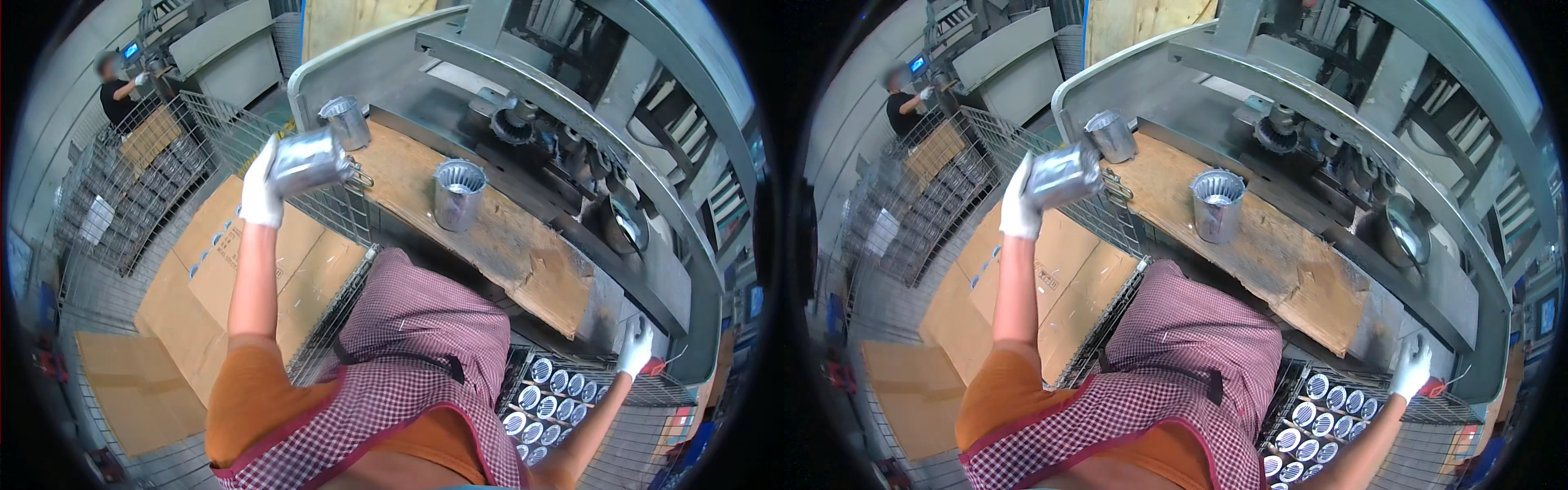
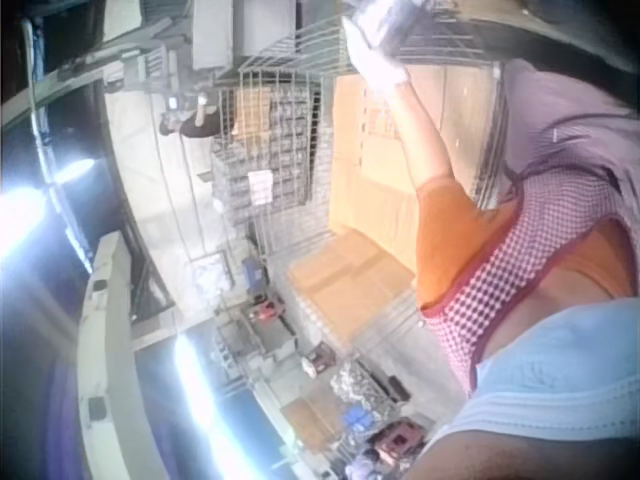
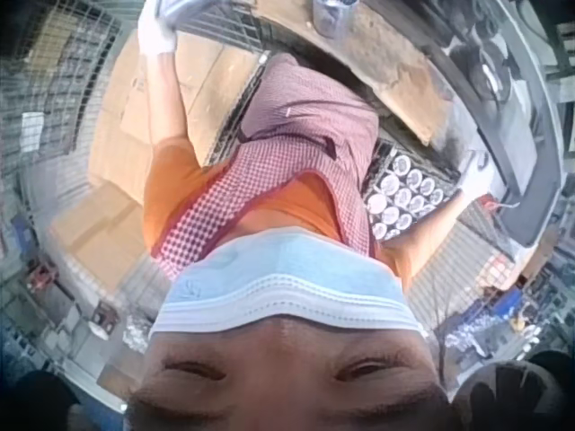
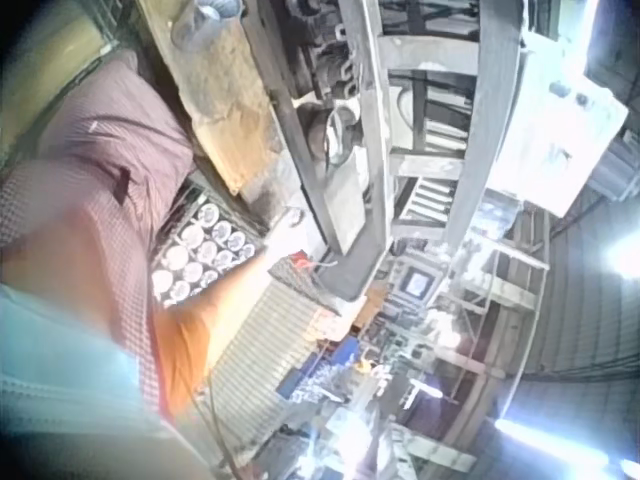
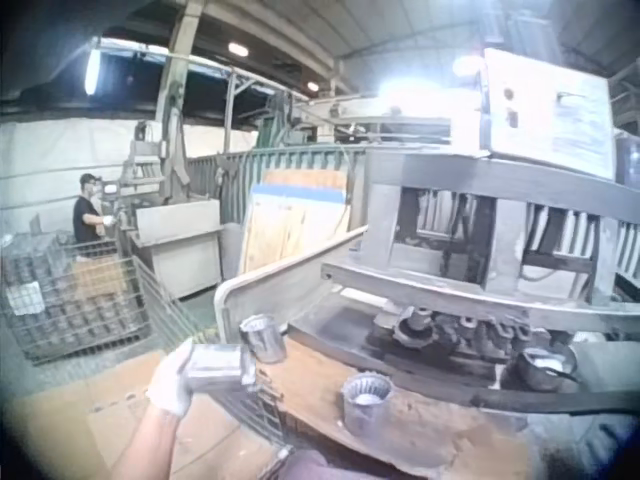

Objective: The recorder operates a press machine and uses a screwdriver and pneumatic tool to process metal cylindrical components in a factory.

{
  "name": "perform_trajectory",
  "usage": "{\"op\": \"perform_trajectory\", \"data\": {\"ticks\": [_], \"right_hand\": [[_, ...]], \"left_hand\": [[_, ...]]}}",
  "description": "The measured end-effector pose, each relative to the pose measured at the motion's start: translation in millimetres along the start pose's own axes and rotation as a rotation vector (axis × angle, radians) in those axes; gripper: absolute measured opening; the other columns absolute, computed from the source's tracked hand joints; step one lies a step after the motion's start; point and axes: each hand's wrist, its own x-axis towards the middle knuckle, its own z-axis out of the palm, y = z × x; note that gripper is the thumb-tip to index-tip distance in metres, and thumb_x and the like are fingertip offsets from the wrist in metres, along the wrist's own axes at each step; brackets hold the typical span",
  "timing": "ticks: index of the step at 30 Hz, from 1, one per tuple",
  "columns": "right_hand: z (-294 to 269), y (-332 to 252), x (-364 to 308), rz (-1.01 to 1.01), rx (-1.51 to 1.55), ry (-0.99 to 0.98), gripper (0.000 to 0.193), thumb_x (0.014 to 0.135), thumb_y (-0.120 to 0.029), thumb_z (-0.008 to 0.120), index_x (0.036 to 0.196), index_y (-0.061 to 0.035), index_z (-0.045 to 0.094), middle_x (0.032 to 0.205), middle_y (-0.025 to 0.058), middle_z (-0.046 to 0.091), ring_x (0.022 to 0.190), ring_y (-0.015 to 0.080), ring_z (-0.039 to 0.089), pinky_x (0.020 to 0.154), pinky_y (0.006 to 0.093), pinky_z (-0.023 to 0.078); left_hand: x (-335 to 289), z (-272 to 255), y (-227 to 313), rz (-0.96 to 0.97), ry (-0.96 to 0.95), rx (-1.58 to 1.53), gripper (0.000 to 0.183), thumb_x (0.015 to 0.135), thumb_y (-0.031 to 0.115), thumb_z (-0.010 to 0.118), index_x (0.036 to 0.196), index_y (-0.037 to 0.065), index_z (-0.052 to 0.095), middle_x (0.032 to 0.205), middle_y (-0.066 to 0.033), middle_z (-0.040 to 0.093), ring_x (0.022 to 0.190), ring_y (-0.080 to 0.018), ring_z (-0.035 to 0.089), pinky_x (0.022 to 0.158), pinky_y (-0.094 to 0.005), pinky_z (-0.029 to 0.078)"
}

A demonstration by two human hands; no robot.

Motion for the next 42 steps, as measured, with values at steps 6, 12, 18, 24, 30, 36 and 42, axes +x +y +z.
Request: {"op": "perform_trajectory", "data": {"ticks": [6, 12, 18, 24, 30, 36, 42], "right_hand": [[15, 14, -2, 0.245, 0.061, -0.175, 0.043, 0.093, -0.043, 0.054, 0.109, -0.0049, 0.066, 0.091, 0.0194, 0.069, 0.082, 0.0348, 0.065, 0.075, 0.0421, 0.048], [6, 1, -3, 0.318, 0.048, -0.216, 0.044, 0.094, -0.043, 0.052, 0.098, -0.0016, 0.066, 0.090, 0.0236, 0.067, 0.082, 0.0411, 0.063, 0.073, 0.0441, 0.047], [15, 7, -2, 0.339, -0.004, -0.206, 0.047, 0.093, -0.043, 0.052, 0.106, -0.0004, 0.067, 0.098, 0.0218, 0.068, 0.089, 0.0378, 0.065, 0.078, 0.0419, 0.048], [22, 16, -4, 0.338, 0.052, -0.110, 0.048, 0.093, -0.044, 0.053, 0.106, -0.0002, 0.067, 0.100, 0.0213, 0.068, 0.090, 0.0374, 0.065, 0.079, 0.0412, 0.048], [16, 0, -3, 0.340, 0.015, -0.104, 0.041, 0.092, -0.042, 0.054, 0.097, -0.0040, 0.068, 0.089, 0.0208, 0.067, 0.082, 0.0392, 0.064, 0.073, 0.0434, 0.048], [19, -5, -3, 0.361, 0.042, -0.052, 0.045, 0.091, -0.045, 0.053, 0.097, -0.0021, 0.067, 0.092, 0.0230, 0.066, 0.087, 0.0404, 0.064, 0.076, 0.0432, 0.048], [16, -1, -4, 0.368, 0.015, -0.062, 0.045, 0.091, -0.045, 0.052, 0.093, -0.0029, 0.067, 0.088, 0.0234, 0.065, 0.083, 0.0420, 0.062, 0.072, 0.0451, 0.047]], "left_hand": [[81, 85, -37, 0.064, -0.131, 0.320, 0.038, 0.086, 0.032, 0.066, 0.108, 0.001, 0.068, 0.099, -0.0118, 0.069, 0.087, -0.0207, 0.064, 0.081, -0.0322, 0.049], [112, 126, -57, 0.166, -0.288, 1.749, 0.061, 0.081, 0.055, 0.057, 0.109, 0.001, 0.068, 0.105, -0.0206, 0.068, 0.099, -0.0349, 0.064, 0.090, -0.0407, 0.047], [114, 135, -77, 0.012, -0.215, 1.737, 0.072, 0.085, 0.063, 0.048, 0.114, 0.000, 0.065, 0.117, -0.0225, 0.063, 0.111, -0.0360, 0.059, 0.096, -0.0410, 0.045], [75, 152, -75, 0.148, -0.234, 1.675, 0.067, 0.087, 0.064, 0.044, 0.118, 0.007, 0.063, 0.117, -0.0176, 0.063, 0.110, -0.0349, 0.059, 0.094, -0.0413, 0.045], [22, 180, -91, 0.633, -0.291, 1.394, 0.046, 0.088, 0.045, 0.060, 0.111, 0.006, 0.067, 0.112, -0.0156, 0.066, 0.103, -0.0319, 0.062, 0.090, -0.0404, 0.048], [-53, 196, -116, 1.003, -0.688, 1.451, 0.039, 0.076, 0.036, 0.071, 0.105, 0.009, 0.070, 0.105, -0.0139, 0.069, 0.096, -0.0280, 0.066, 0.095, -0.0384, 0.042], [-27, 201, -130, 0.925, -0.690, 1.400, 0.024, 0.076, 0.030, 0.072, 0.094, 0.014, 0.069, 0.082, -0.0036, 0.069, 0.080, -0.0251, 0.063, 0.079, -0.0399, 0.040]]}}
